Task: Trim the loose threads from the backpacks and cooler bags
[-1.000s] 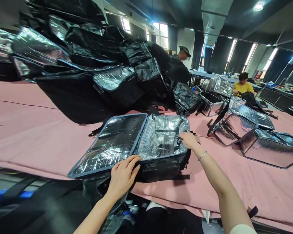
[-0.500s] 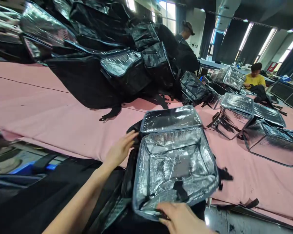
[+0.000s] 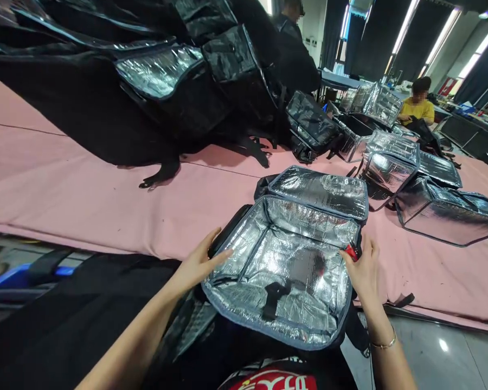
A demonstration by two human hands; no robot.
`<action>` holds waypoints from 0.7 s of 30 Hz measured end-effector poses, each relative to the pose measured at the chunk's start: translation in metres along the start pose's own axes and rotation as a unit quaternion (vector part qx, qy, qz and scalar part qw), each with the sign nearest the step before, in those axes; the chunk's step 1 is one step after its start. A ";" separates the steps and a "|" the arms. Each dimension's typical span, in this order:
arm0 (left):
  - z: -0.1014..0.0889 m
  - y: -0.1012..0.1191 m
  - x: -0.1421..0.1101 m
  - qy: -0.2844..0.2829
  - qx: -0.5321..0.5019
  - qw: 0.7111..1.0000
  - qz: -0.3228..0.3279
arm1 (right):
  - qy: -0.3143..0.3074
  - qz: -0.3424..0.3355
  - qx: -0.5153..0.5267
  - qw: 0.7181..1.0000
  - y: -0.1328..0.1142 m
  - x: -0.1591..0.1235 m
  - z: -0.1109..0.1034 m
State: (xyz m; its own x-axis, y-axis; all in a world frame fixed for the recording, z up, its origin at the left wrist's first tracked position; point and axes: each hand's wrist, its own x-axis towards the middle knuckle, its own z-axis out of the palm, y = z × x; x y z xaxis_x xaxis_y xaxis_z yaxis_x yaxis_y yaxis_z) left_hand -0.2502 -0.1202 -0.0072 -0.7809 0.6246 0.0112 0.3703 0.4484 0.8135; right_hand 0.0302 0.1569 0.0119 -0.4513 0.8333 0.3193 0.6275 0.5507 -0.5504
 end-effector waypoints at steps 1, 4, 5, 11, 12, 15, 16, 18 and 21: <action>-0.003 0.002 0.002 -0.018 -0.017 1.000 -0.012 | -0.011 0.003 0.031 0.999 0.003 -0.003 0.001; -0.011 0.014 0.009 -0.074 -0.011 0.997 -0.024 | -0.098 0.005 0.133 0.986 0.010 -0.010 0.002; -0.011 0.018 0.011 -0.085 0.003 0.996 -0.033 | -0.118 0.011 0.154 0.981 0.011 -0.011 0.003; 0.005 0.015 0.003 -0.043 0.010 0.998 -0.042 | -0.073 0.085 0.216 0.970 0.017 -0.023 0.007; 0.008 0.010 -0.003 -0.026 -0.011 0.999 -0.039 | -0.059 0.098 0.222 0.968 0.017 -0.025 0.007; 0.011 0.001 -0.024 0.032 -0.099 0.994 -0.044 | 0.004 0.095 0.250 0.964 0.010 -0.025 0.000; 0.010 0.002 -0.031 0.049 -0.128 0.990 -0.044 | 0.028 0.078 0.261 0.962 0.004 -0.022 -0.004; 0.003 0.011 -0.043 0.086 -0.170 0.981 -0.030 | 0.069 0.033 0.281 0.957 -0.009 -0.013 -0.017; -0.012 0.040 -0.058 0.175 -0.181 0.968 0.025 | 0.144 -0.031 0.302 0.942 -0.033 0.007 -0.040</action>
State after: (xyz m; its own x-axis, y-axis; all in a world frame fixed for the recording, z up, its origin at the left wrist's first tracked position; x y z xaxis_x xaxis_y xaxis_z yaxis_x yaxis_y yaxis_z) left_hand -0.1963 -0.1459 0.0311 -0.9126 0.3566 0.2000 0.2610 0.1314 0.9564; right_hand 0.0316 0.1463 0.0636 -0.2302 0.8271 0.5127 0.0912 0.5429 -0.8348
